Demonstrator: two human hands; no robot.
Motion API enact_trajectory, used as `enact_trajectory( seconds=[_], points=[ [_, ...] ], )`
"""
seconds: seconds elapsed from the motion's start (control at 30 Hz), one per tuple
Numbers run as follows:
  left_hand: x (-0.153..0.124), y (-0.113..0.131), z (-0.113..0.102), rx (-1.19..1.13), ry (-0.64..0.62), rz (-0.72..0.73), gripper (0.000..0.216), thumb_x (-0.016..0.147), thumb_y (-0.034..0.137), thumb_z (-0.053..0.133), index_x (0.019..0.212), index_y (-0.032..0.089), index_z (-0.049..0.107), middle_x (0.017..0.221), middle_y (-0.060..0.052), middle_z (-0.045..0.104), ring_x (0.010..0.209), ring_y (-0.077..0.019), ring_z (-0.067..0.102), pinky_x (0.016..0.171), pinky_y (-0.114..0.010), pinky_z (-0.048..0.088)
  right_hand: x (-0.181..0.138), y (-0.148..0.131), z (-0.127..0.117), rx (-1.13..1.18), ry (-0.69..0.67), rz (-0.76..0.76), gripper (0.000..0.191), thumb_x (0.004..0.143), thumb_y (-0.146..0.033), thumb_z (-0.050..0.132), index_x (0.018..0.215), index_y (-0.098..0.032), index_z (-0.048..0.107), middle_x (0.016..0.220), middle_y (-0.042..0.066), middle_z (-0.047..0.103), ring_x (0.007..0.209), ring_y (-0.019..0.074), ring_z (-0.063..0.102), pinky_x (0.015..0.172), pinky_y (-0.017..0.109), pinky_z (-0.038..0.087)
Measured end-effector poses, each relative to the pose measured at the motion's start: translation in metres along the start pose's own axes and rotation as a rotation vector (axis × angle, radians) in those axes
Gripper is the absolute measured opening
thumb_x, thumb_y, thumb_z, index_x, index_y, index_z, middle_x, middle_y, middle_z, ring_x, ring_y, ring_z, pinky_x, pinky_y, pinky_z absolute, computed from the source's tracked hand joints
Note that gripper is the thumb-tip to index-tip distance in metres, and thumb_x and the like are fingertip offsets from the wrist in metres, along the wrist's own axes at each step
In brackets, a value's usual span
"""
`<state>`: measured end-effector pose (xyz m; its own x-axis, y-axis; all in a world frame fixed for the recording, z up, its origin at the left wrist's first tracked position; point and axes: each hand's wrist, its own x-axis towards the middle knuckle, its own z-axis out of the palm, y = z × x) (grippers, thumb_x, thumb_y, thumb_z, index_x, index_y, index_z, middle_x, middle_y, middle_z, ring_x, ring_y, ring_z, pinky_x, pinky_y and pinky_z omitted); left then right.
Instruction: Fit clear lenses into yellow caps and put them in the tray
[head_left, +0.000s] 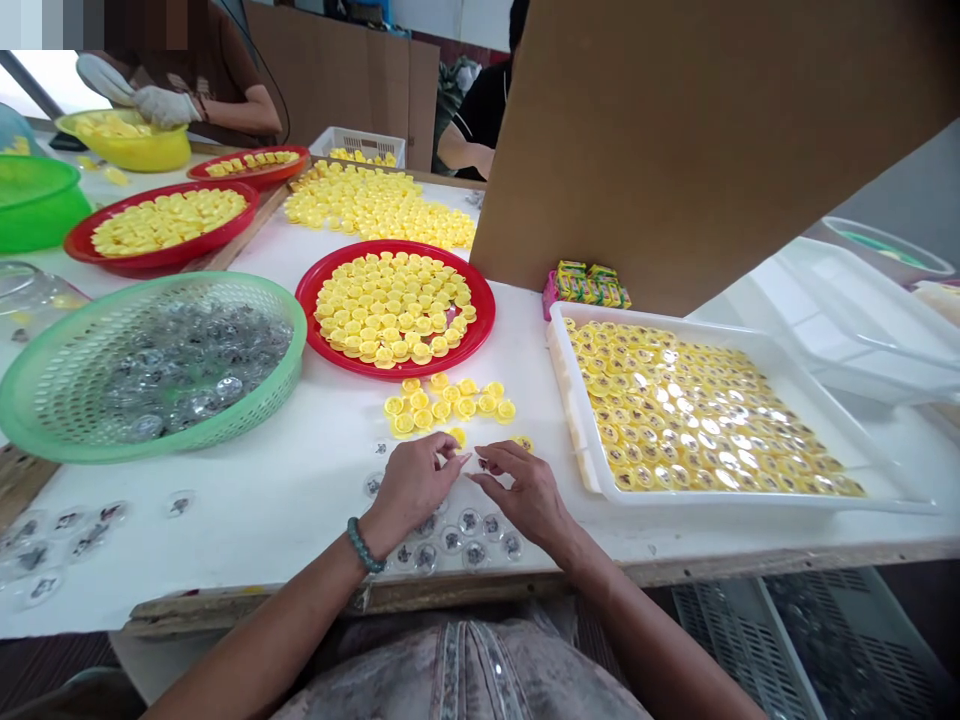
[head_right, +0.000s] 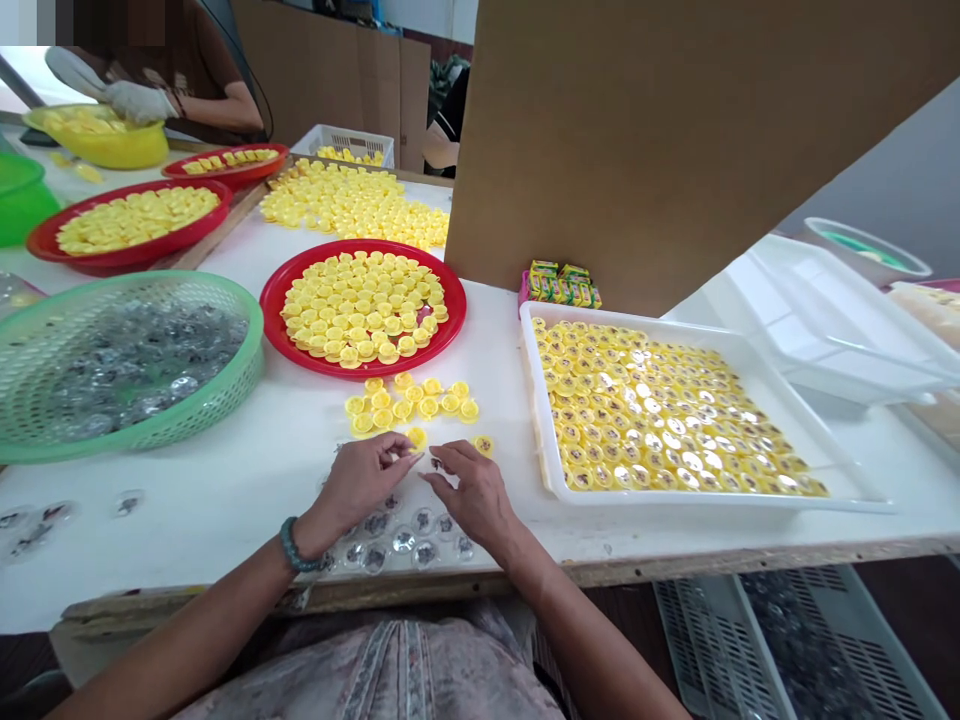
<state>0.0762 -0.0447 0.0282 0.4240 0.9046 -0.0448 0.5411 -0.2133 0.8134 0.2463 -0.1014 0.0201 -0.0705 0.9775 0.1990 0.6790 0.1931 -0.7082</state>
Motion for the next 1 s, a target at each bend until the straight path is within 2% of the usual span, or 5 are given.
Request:
enact_trajectory(
  seconds=[0.07, 0.2, 0.33, 0.53, 1.0],
  points=[
    [0.006, 0.004, 0.001, 0.295, 0.075, 0.068, 0.019, 0.081, 0.024, 0.064, 0.098, 0.016, 0.059, 0.093, -0.006, 0.062, 0.084, -0.0226, 0.058, 0.072, -0.029, 0.043, -0.001, 0.004, -0.005, -0.035, 0.008, 0.026, 0.028, 0.079, -0.021, 0.064, 0.107, -0.02, 0.061, 0.094, 0.005, 0.062, 0.076, 0.0144, 0.059, 0.056, 0.022, 0.049],
    [0.019, 0.003, 0.008, 0.526, -0.042, 0.14, 0.022, 0.079, 0.013, 0.063, 0.1, 0.014, 0.056, 0.097, -0.008, 0.059, 0.088, -0.0241, 0.057, 0.073, -0.03, 0.043, -0.001, 0.01, -0.015, -0.089, -0.012, 0.025, 0.028, 0.08, -0.02, 0.062, 0.108, -0.021, 0.06, 0.1, 0.006, 0.062, 0.085, 0.0169, 0.06, 0.063, 0.025, 0.052],
    [0.022, -0.005, 0.014, 0.302, -0.15, 0.224, 0.019, 0.076, 0.006, 0.06, 0.089, 0.02, 0.059, 0.085, -0.001, 0.062, 0.08, -0.0197, 0.058, 0.069, -0.027, 0.041, 0.007, 0.013, -0.023, -0.111, -0.093, -0.037, 0.028, 0.08, -0.016, 0.062, 0.108, -0.02, 0.061, 0.099, 0.006, 0.063, 0.087, 0.0167, 0.061, 0.072, 0.027, 0.05],
    [0.019, -0.012, 0.019, -0.076, -0.203, 0.127, 0.03, 0.074, 0.016, 0.064, 0.1, 0.022, 0.05, 0.081, 0.003, 0.065, 0.061, -0.0158, 0.055, 0.057, -0.025, 0.038, 0.024, 0.016, -0.02, -0.155, -0.293, -0.181, 0.025, 0.078, -0.009, 0.061, 0.1, -0.018, 0.065, 0.09, 0.005, 0.065, 0.086, 0.0161, 0.061, 0.077, 0.026, 0.046],
    [0.023, -0.019, 0.025, -0.27, -0.167, 0.015, 0.042, 0.065, 0.007, 0.07, 0.098, 0.021, 0.047, 0.075, 0.003, 0.066, 0.067, -0.0168, 0.061, 0.062, -0.025, 0.042, 0.024, 0.009, -0.016, -0.382, -0.416, -0.37, 0.013, 0.085, -0.006, 0.052, 0.088, -0.014, 0.062, 0.082, 0.006, 0.06, 0.081, 0.0159, 0.054, 0.069, 0.025, 0.042]
  ],
)
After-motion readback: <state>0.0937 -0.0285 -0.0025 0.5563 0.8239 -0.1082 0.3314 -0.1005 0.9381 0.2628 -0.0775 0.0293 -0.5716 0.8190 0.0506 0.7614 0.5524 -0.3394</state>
